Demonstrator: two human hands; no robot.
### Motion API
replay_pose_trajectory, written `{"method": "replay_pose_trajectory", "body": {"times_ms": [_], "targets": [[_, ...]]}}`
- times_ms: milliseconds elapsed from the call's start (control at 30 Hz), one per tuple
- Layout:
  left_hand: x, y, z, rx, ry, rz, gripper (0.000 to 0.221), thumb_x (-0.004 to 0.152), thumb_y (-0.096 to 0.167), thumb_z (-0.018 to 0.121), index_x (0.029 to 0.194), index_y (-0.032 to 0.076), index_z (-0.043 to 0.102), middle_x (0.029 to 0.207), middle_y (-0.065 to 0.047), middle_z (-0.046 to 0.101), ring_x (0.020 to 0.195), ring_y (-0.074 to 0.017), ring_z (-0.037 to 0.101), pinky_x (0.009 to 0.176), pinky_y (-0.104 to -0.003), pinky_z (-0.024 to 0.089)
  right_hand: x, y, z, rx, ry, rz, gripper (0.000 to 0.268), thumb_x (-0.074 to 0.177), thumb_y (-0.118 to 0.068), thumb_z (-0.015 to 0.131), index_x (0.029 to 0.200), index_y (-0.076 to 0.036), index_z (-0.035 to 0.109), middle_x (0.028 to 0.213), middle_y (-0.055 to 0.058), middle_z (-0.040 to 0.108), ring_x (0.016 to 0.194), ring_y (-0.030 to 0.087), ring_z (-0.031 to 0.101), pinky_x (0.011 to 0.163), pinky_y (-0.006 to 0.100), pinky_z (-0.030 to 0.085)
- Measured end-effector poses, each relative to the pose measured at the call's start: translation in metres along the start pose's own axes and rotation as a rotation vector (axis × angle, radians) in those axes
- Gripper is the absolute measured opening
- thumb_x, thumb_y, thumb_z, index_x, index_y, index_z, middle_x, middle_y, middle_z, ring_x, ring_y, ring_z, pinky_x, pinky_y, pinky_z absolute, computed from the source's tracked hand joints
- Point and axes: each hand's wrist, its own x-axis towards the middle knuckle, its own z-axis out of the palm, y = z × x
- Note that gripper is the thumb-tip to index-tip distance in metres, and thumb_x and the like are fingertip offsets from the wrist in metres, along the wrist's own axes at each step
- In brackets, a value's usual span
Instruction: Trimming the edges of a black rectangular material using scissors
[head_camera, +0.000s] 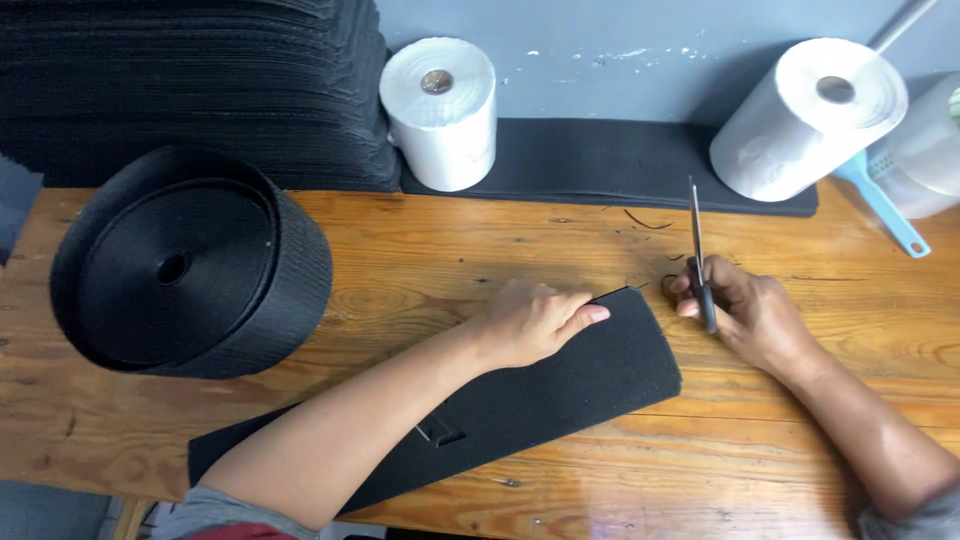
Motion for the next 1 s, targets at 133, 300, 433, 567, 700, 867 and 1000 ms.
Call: {"method": "replay_pose_trajectory", "body": {"times_ms": [133,300,433,567,700,867,1000], "targets": [[0.002,0.0,0.0,-0.013,-0.052,-0.015,0.041,0.108,0.041,0.043,0.079,0.012,0.051,0.063,-0.011,0.065,0.058,-0.0376,0.066,0.044,-0.053,0.04,-0.003,-0.005,-0.009,0.086,-0.041,0.078,0.026,0.083,-0.035,0.079,0.1,-0.018,0.068,0.1,-0.008,0.079,0.088,0.009,0.074,0.081,0.027,0.053],[0.001,0.002,-0.003,0.014,-0.047,-0.005,0.041,0.109,0.042,0.042,0.082,0.012,0.051,0.059,-0.009,0.063,0.055,-0.0361,0.064,0.042,-0.051,0.039,-0.011,-0.027,-0.018,0.134,-0.137,0.132,0.025,0.081,-0.029,0.081,0.102,-0.016,0.074,0.103,-0.005,0.082,0.092,0.008,0.076,0.082,0.025,0.053],[0.001,0.003,-0.002,0.037,-0.057,-0.008,0.042,0.109,0.043,0.04,0.081,0.013,0.05,0.058,-0.009,0.063,0.055,-0.0368,0.064,0.042,-0.051,0.038,-0.016,-0.035,-0.022,0.108,-0.203,0.117,0.024,0.089,-0.037,0.069,0.105,-0.019,0.074,0.082,-0.01,0.085,0.074,0.005,0.077,0.074,0.023,0.054],[0.002,0.003,-0.005,0.017,-0.062,-0.006,0.042,0.109,0.042,0.041,0.08,0.013,0.049,0.06,-0.009,0.063,0.056,-0.0369,0.064,0.043,-0.051,0.038,-0.014,-0.042,-0.021,0.149,-0.28,0.152,0.02,0.088,-0.036,0.071,0.1,-0.02,0.076,0.083,-0.009,0.085,0.077,0.005,0.079,0.074,0.023,0.056],[0.002,0.002,-0.004,0.028,-0.023,0.007,0.041,0.108,0.042,0.043,0.079,0.013,0.051,0.056,-0.007,0.062,0.053,-0.0346,0.064,0.04,-0.05,0.038,-0.013,-0.037,-0.014,0.222,-0.315,0.141,0.016,0.088,-0.032,0.072,0.081,-0.018,0.076,0.1,-0.006,0.084,0.089,0.008,0.079,0.078,0.024,0.055],[0.001,0.001,-0.003,0.029,0.003,0.013,0.041,0.108,0.042,0.046,0.078,0.014,0.049,0.053,-0.007,0.06,0.05,-0.0329,0.061,0.038,-0.048,0.036,-0.014,-0.051,-0.024,0.189,-0.391,0.279,0.021,0.086,-0.037,0.074,0.099,-0.02,0.076,0.079,-0.006,0.085,0.072,0.007,0.078,0.07,0.024,0.056],[0.001,0.001,-0.004,0.008,0.058,0.052,0.04,0.108,0.039,0.047,0.077,0.014,0.049,0.051,-0.006,0.056,0.046,-0.0308,0.059,0.038,-0.045,0.035,-0.006,-0.091,-0.046,-0.032,-0.506,0.517,0.014,0.086,-0.033,0.075,0.096,-0.026,0.082,0.073,-0.011,0.09,0.065,0.006,0.077,0.066,0.022,0.055]]}}
